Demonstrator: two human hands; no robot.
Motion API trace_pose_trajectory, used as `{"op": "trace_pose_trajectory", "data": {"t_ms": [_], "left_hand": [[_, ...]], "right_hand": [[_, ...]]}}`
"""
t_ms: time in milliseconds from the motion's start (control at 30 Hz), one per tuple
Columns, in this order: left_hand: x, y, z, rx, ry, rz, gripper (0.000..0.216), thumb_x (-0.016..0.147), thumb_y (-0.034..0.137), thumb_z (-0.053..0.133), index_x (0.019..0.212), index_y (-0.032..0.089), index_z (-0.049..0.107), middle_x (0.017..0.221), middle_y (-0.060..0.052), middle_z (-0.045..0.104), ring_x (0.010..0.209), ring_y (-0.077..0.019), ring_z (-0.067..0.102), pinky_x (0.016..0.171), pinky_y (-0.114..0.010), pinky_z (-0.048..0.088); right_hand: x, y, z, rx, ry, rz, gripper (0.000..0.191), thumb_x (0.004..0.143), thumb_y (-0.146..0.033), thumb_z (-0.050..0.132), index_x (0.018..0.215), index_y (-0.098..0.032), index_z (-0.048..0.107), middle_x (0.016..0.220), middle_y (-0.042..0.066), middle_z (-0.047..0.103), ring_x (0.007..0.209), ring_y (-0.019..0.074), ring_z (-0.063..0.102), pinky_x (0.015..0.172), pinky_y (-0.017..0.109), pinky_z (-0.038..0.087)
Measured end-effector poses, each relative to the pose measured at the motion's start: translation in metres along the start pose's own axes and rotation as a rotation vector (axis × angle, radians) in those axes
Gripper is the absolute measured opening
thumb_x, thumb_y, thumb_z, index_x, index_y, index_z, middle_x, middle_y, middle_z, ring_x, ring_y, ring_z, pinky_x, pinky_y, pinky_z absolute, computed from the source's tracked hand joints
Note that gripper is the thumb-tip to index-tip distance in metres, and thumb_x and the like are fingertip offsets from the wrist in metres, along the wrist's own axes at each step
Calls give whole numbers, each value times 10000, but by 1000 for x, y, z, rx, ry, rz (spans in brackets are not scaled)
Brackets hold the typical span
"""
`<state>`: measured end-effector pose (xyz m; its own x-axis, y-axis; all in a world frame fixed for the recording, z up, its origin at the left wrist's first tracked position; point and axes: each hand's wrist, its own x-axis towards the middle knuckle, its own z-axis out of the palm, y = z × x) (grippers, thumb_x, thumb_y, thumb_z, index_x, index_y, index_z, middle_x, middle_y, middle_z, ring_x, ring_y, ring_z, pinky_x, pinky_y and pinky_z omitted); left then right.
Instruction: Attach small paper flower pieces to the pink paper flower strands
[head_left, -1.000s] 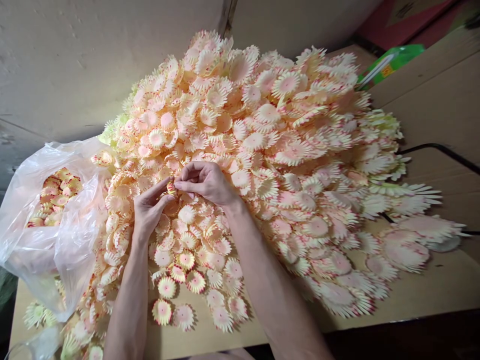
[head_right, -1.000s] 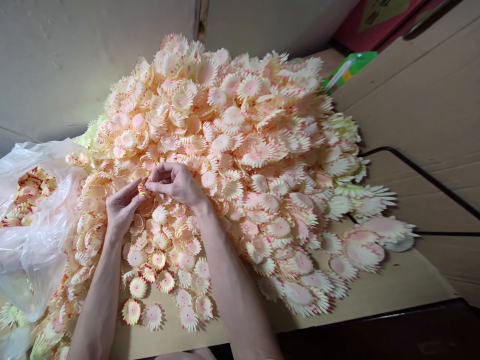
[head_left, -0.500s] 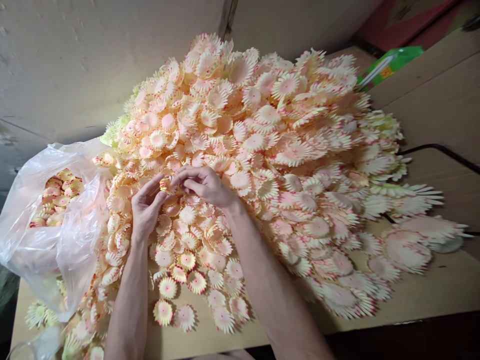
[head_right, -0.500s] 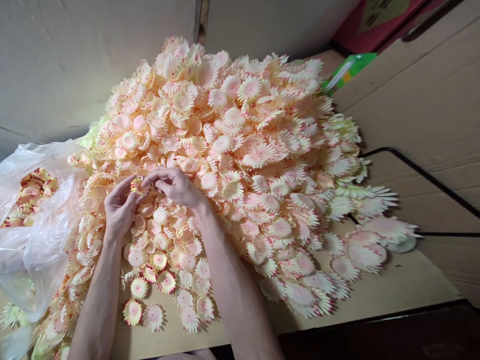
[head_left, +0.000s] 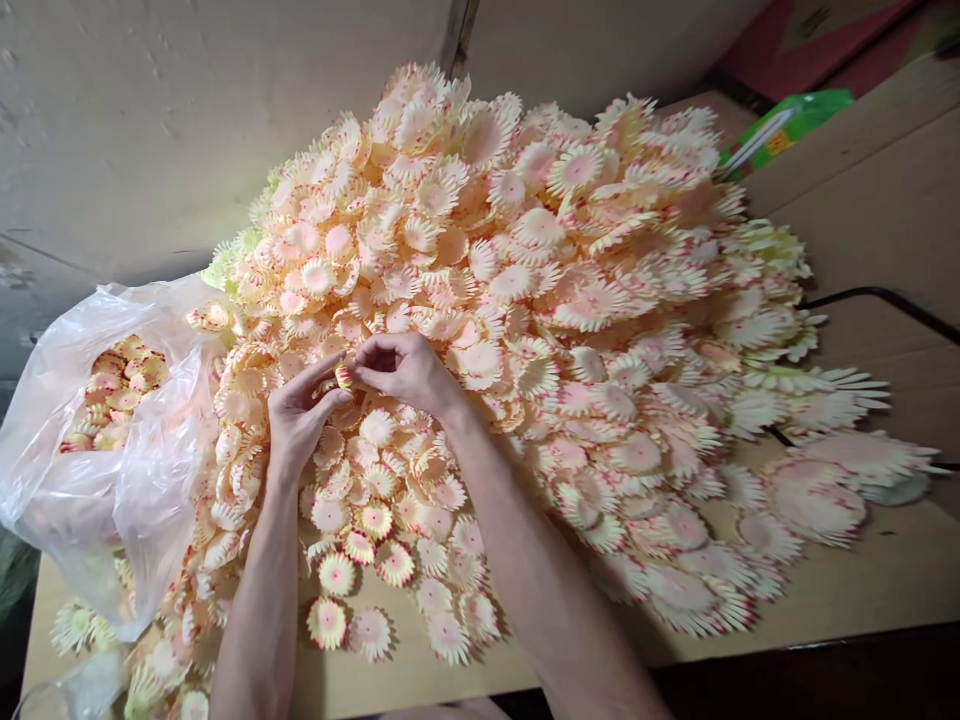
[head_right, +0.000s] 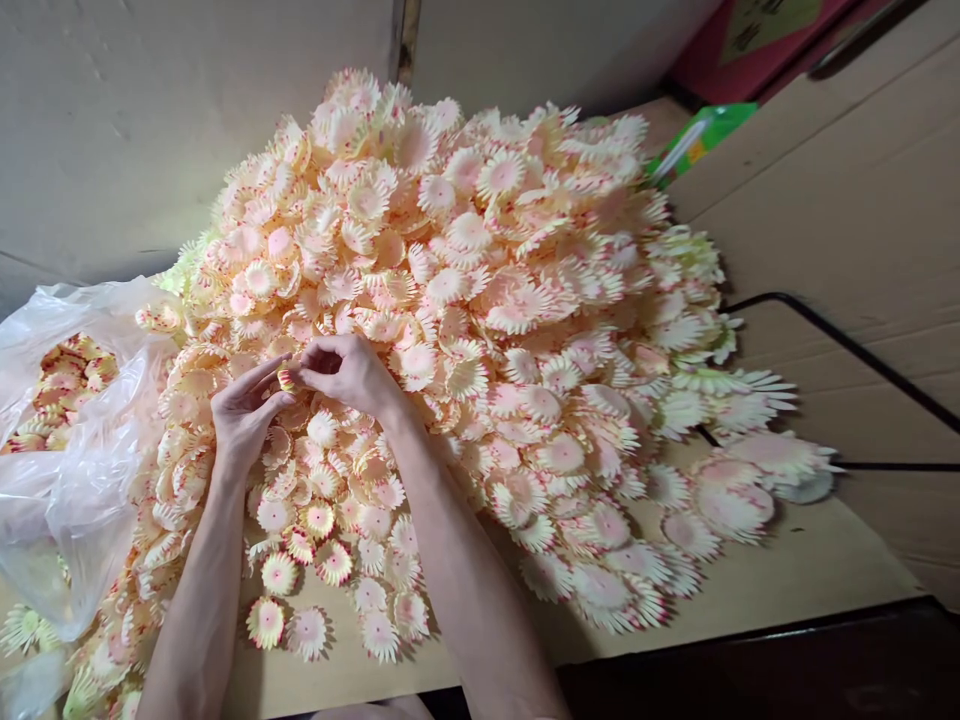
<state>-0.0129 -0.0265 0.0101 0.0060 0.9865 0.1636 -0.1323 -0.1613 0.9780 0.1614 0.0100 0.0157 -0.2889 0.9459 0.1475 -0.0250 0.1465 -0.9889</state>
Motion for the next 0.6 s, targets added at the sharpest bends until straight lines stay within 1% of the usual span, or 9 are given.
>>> {"op": "trace_pose_trajectory", "data": {"t_ms": [67, 133, 233, 300, 333, 400, 467, 533, 600], "left_hand": [[0, -2, 0, 38, -1, 40, 464, 587, 218, 908, 1034, 233, 783, 1117, -83, 768, 1018, -228, 728, 872, -312, 608], [0, -5, 0, 96, 11, 87, 439, 577, 224, 911, 999, 222, 792, 1089, -87, 772, 1014, -232, 727, 890, -331, 606], [-1, -6, 2, 161, 58, 125, 365, 587, 236, 904, 935, 199, 802, 1019, -91, 781, 988, -235, 731, 910, -354, 603], [-2, -5, 3, 144, 86, 112, 343, 588, 243, 902, 910, 186, 801, 995, -91, 785, 955, -234, 740, 881, -349, 614], [-2, -5, 4, 131, 95, 95, 343, 591, 248, 900, 912, 181, 800, 991, -90, 787, 928, -230, 746, 853, -341, 622], [-3, -4, 4, 125, 115, 69, 347, 604, 266, 894, 924, 171, 798, 960, -82, 793, 842, -210, 755, 785, -315, 635], [-3, -4, 3, 148, 139, 60, 339, 626, 287, 882, 930, 163, 798, 906, -72, 797, 765, -189, 753, 737, -293, 638], [-3, -5, 3, 154, 161, 53, 327, 657, 306, 863, 941, 160, 796, 867, -63, 799, 734, -180, 752, 725, -286, 640], [-4, -6, 3, 130, 168, 24, 316, 692, 316, 841, 965, 165, 791, 873, -59, 800, 751, -183, 758, 744, -298, 646]], "right_hand": [[0, -2, -1, -70, 4, -59, 178, 729, -300, 756, 718, -148, 665, 696, 14, 646, 605, 110, 561, 567, 242, 465], [0, -3, -1, -138, 34, -129, 113, 722, -241, 739, 693, -155, 672, 789, 35, 673, 633, 113, 575, 587, 250, 479], [1, -5, 1, -141, 56, -203, 54, 705, -171, 707, 659, -166, 680, 955, 73, 722, 782, 154, 659, 719, 286, 547], [1, -4, 3, -86, 44, -183, 41, 695, -154, 694, 656, -164, 685, 982, 85, 746, 865, 184, 696, 792, 307, 569], [0, -3, 3, -57, 42, -156, 33, 690, -158, 696, 658, -161, 687, 974, 88, 754, 863, 190, 706, 792, 308, 576], [0, -1, 3, -9, 48, -93, 25, 682, -179, 706, 679, -155, 698, 932, 85, 763, 790, 183, 708, 736, 298, 582], [-1, 1, 2, 21, 58, -61, 47, 679, -193, 712, 702, -153, 708, 886, 70, 761, 732, 167, 689, 693, 285, 574], [-1, 2, 0, 36, 51, -51, 46, 674, -186, 702, 706, -153, 709, 810, 42, 742, 682, 144, 658, 663, 268, 554], [-2, 1, -1, 33, 33, -41, 18, 666, -172, 689, 668, -155, 688, 712, 9, 699, 623, 116, 612, 621, 247, 522]]}}
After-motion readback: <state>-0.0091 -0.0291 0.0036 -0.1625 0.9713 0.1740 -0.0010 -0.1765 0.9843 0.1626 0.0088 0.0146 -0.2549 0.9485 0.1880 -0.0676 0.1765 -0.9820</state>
